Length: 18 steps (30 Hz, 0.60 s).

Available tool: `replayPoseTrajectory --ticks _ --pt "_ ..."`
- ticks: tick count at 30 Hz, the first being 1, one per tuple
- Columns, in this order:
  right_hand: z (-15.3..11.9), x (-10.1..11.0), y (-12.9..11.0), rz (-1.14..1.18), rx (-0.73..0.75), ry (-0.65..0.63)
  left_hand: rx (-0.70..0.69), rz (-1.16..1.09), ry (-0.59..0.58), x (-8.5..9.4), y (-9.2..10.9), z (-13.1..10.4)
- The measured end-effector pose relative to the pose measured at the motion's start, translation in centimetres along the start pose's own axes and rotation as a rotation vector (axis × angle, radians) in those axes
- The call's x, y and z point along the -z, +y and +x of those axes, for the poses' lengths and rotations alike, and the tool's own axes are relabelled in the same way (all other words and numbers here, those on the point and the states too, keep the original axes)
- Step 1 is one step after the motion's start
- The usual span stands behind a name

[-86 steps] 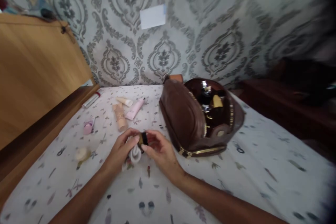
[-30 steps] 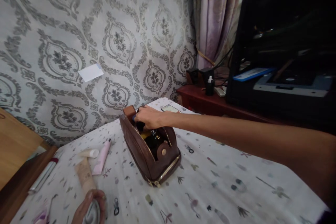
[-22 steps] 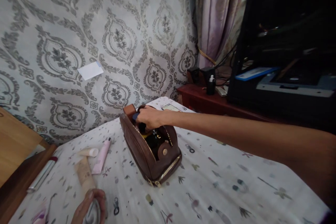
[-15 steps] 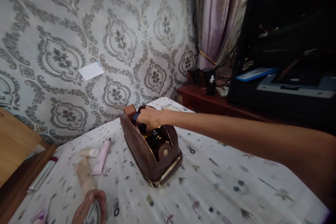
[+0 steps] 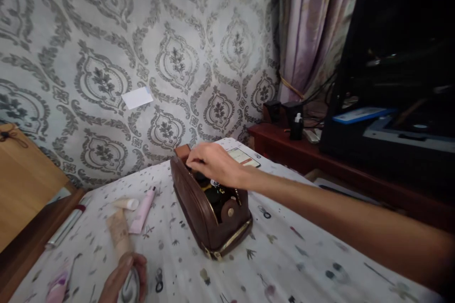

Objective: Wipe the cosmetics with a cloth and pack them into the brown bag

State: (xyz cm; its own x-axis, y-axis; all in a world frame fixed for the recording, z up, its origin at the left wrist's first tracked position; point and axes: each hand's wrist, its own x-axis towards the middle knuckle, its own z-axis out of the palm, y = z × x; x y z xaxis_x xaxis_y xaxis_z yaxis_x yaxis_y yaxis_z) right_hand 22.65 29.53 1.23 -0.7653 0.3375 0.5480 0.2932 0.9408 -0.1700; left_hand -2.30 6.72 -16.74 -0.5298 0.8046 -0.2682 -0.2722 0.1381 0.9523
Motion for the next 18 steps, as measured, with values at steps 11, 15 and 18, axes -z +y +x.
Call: replayPoseTrajectory --ticks 11,15,18 --pt "-7.5 -10.9 -10.3 0.276 0.485 -0.142 -0.081 0.095 0.051 -2.5 1.8 -2.9" --pt "-7.9 -15.3 -12.5 0.738 0.143 -0.199 -0.147 0.243 0.096 -2.1 2.0 -3.1" --pt "-7.7 -17.4 -13.6 1.108 -0.232 -0.197 -0.239 0.39 0.139 -2.2 2.5 -3.4"
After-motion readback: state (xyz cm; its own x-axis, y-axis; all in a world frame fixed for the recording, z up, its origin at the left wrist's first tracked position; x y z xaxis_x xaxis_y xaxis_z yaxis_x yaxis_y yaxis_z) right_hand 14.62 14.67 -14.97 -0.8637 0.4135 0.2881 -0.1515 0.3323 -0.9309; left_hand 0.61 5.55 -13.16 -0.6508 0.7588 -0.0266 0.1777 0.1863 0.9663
